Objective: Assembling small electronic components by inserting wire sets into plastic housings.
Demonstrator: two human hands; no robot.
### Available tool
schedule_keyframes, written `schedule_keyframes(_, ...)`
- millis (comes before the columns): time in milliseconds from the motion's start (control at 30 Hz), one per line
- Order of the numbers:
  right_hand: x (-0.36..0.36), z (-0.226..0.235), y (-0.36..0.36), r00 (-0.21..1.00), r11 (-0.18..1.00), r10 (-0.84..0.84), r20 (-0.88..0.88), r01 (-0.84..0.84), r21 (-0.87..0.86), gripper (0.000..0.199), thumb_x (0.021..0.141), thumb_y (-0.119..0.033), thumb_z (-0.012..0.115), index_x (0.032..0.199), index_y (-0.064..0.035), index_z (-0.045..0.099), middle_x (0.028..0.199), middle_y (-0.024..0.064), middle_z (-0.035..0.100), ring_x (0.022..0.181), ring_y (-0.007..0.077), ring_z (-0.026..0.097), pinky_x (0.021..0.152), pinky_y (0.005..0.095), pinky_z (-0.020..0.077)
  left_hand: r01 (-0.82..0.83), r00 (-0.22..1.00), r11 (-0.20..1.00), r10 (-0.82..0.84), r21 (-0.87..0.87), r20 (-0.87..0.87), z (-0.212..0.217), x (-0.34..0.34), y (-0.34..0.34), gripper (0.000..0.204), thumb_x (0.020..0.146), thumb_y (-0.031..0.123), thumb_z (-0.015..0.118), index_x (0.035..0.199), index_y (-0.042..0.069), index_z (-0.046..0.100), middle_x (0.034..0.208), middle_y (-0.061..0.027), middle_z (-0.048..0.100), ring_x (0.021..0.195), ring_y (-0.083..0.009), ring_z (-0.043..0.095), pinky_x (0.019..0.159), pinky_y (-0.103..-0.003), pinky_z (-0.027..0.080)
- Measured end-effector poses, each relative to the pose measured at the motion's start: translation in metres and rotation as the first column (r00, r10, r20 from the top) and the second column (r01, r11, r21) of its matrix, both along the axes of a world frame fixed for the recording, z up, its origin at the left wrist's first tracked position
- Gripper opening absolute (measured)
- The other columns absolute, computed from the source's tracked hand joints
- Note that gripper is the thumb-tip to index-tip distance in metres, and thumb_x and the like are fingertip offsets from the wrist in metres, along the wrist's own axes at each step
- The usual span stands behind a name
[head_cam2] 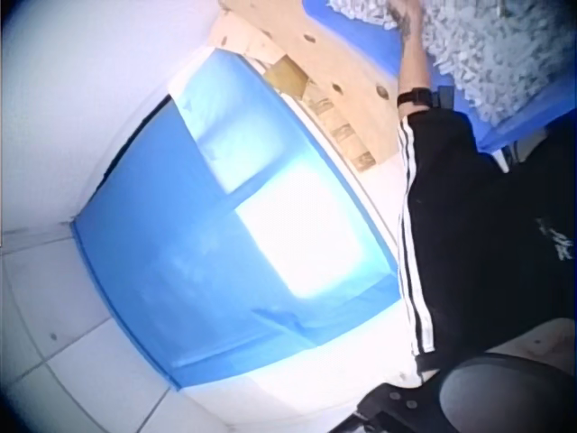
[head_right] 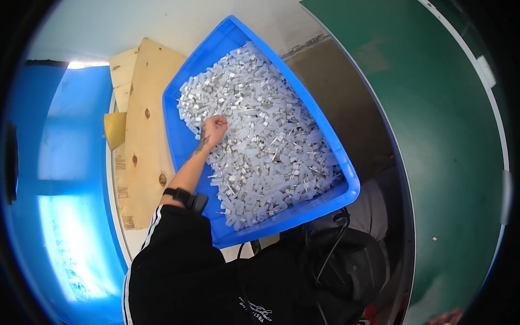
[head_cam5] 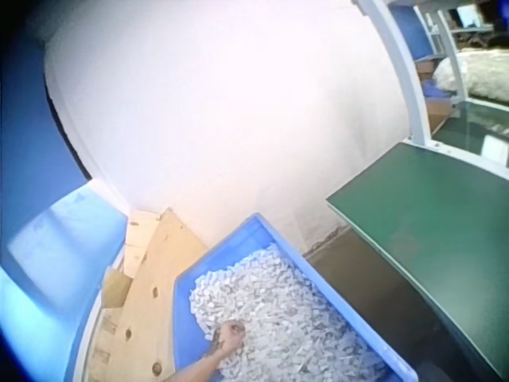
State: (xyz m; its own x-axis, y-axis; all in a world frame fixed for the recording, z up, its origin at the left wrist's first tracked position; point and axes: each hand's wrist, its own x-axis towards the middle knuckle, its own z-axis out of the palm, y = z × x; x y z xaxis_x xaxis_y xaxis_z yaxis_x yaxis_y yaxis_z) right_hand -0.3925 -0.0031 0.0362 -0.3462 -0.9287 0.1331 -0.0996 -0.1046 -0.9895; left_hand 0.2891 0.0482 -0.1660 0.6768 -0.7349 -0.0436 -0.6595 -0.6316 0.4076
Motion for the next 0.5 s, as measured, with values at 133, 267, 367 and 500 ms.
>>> schedule_keyframes(133, 0.076, -0.037, 0.024, 0.898, 0.933, 0.269, 0.349, -0.333, 0.138, 0.024, 0.092, -0.002, 0.053, 0.116, 0.0034, 0.052, 0.097, 0.0116, 0.058, 0.078, 0.0153, 0.051, 0.067, 0.0244, 0.0431, -0.019, 1.0, 0.999, 0.019, -0.046, -0.005, 0.014, -0.002, 0.006, 0.018, 0.072, 0.009, 0.063, 0.09, 0.007, 0.065, 0.077, -0.0073, 0.066, 0.074, -0.0245, 0.066, 0.067, -0.031, 0.05)
schedule_keyframes(267, 0.089, -0.042, 0.025, 0.889, 0.896, 0.32, 0.327, -0.397, 0.201, 0.025, 0.091, -0.004, 0.056, 0.114, 0.0041, 0.053, 0.095, 0.0109, 0.06, 0.077, 0.0137, 0.052, 0.069, 0.0231, 0.0431, 0.134, 0.987, 0.942, -0.154, 0.307, 0.042, 0.005, 0.002, 0.006, 0.033, 0.074, 0.013, 0.067, 0.106, 0.005, 0.06, 0.103, -0.0126, 0.065, 0.099, -0.0276, 0.061, 0.087, -0.036, 0.048)
schedule_keyframes(367, 0.071, -0.05, 0.024, 0.92, 0.921, 0.29, 0.262, -0.343, 0.186, 0.023, 0.091, -0.003, 0.055, 0.113, 0.0045, 0.054, 0.098, 0.0122, 0.06, 0.077, 0.0133, 0.053, 0.067, 0.0222, 0.0432, 0.155, 0.983, 0.928, -0.18, 0.34, 0.046, -0.001, 0.013, 0.012, 0.032, 0.075, 0.013, 0.067, 0.105, 0.005, 0.059, 0.103, -0.0123, 0.065, 0.098, -0.0267, 0.062, 0.086, -0.036, 0.048)
schedule_keyframes(500, 0.053, -0.05, 0.02, 0.943, 0.95, 0.22, 0.25, -0.266, 0.166, 0.024, 0.091, -0.004, 0.055, 0.114, 0.0042, 0.053, 0.097, 0.013, 0.06, 0.077, 0.0134, 0.052, 0.068, 0.0236, 0.0432, 0.223, 0.971, 0.93, -0.239, 0.292, 0.021, -0.013, 0.008, 0.0, 0.029, 0.075, 0.013, 0.067, 0.101, 0.005, 0.059, 0.1, -0.0134, 0.064, 0.096, -0.0267, 0.062, 0.084, -0.036, 0.048)
